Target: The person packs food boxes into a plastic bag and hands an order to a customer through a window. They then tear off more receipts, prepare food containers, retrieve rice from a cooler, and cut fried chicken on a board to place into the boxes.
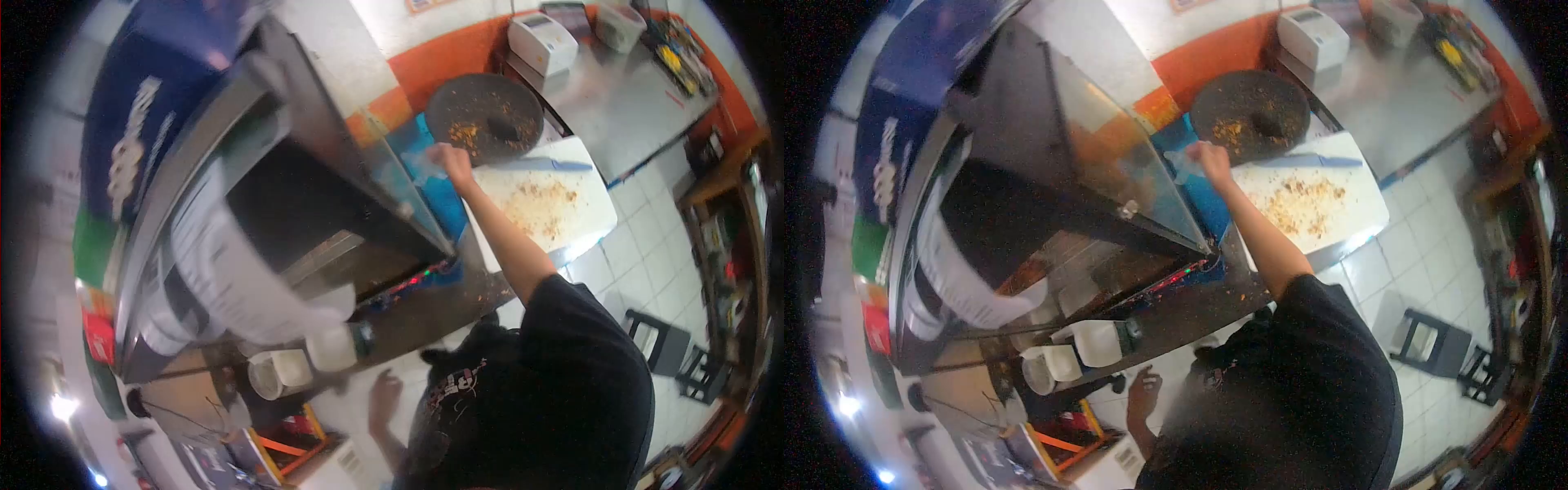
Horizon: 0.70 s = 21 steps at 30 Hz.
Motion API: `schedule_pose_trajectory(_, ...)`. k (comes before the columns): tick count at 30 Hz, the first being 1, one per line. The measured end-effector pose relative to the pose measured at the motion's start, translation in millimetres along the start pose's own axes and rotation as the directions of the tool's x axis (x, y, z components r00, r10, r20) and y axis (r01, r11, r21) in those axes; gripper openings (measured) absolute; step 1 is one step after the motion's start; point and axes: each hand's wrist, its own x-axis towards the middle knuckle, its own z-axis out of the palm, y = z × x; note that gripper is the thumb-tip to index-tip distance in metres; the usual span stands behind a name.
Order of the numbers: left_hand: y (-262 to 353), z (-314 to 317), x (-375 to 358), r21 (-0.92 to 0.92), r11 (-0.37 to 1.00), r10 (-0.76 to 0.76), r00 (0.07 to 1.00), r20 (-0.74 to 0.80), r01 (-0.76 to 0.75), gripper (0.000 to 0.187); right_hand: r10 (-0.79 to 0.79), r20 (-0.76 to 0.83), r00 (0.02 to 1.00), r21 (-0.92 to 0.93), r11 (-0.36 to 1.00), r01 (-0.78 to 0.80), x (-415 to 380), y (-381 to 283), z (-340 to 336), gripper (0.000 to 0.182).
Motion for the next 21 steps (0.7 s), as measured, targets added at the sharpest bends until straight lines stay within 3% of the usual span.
schedule_pose_trajectory(1, 13.5, 1.2, 10.1, -0.005, 0.973, 0.232, 0.973, 0.019, -0.232, 0.042, -0.092, 0.076, 0.993, 0.128, 0.988, 0.082, -21.7, -28.9, -13.9, 0.043)
schedule_pose_trajectory(2, 79.3, -8.3, 5.1, 0.038, 0.972, 0.230, 0.973, 0.019, -0.231, 0.043, -0.011, 0.078, 0.997, 0.396, 0.918, -0.021, -36.8, -49.0, -21.4, 0.044)
schedule_pose_trajectory(3, 108.1, -5.1, 15.1, -0.031, 0.927, 0.375, 0.927, 0.011, -0.374, 0.044, 0.083, 0.106, 0.991, 0.626, 0.768, -0.131, -55.6, -68.6, -28.0, 0.045)
schedule_pose_trajectory(4, 141.4, -3.5, 23.4, -0.043, 0.933, 0.359, 0.929, 0.092, -0.356, 0.046, 0.054, 0.117, 0.992, 0.715, 0.689, -0.121, -79.6, -89.4, -37.9, 0.045)
schedule_pose_trajectory(5, 177.0, -3.4, 25.8, -0.031, 0.802, 0.598, 0.801, 0.029, -0.597, 0.041, 0.029, 0.119, 0.992, 0.795, 0.596, -0.113, -104.7, -111.9, -46.9, 0.046)
schedule_pose_trajectory(6, 208.0, 2.8, 28.9, -0.045, 0.702, 0.710, 0.704, -0.020, -0.710, 0.041, 0.025, 0.142, 0.990, 0.779, 0.614, -0.127, -126.5, -132.3, -53.7, 0.046)
schedule_pose_trajectory(8, 251.0, 22.2, 40.4, 0.097, 0.564, 0.824, 0.552, -0.125, -0.820, 0.036, -0.068, 0.185, 0.980, 0.820, 0.560, -0.116, -170.2, -165.7, -64.3, 0.054)
schedule_pose_trajectory(10, 285.6, 40.8, 50.1, 0.185, 0.460, 0.852, 0.374, -0.366, -0.868, 0.034, -0.091, 0.198, 0.976, 0.798, 0.594, -0.106, -202.3, -188.7, -71.0, 0.055)
schedule_pose_trajectory(14, 327.8, 54.0, 57.8, 0.133, 0.376, 0.819, 0.261, -0.511, -0.917, 0.032, -0.122, 0.171, 0.978, 0.739, 0.672, -0.045, -246.8, -220.2, -87.2, 0.057)
schedule_pose_trajectory(16, 335.5, 57.0, 59.0, 0.205, 0.158, 0.831, 0.018, -0.556, -0.966, 0.027, -0.127, 0.133, 0.983, 0.732, 0.681, -0.011, -258.3, -230.0, -92.8, 0.057)
schedule_pose_trajectory(19, 342.0, 56.2, 40.0, 0.191, 0.052, 0.845, -0.059, -0.531, -0.980, 0.022, -0.154, 0.060, 0.986, 0.750, 0.659, 0.058, -269.4, -225.5, -107.1, 0.057)
schedule_pose_trajectory(21, 335.6, 59.4, 31.6, 0.157, 0.008, 0.862, -0.072, -0.501, -0.988, 0.024, -0.242, 0.060, 0.969, 0.567, 0.807, 0.166, -274.3, -223.8, -110.6, 0.050)
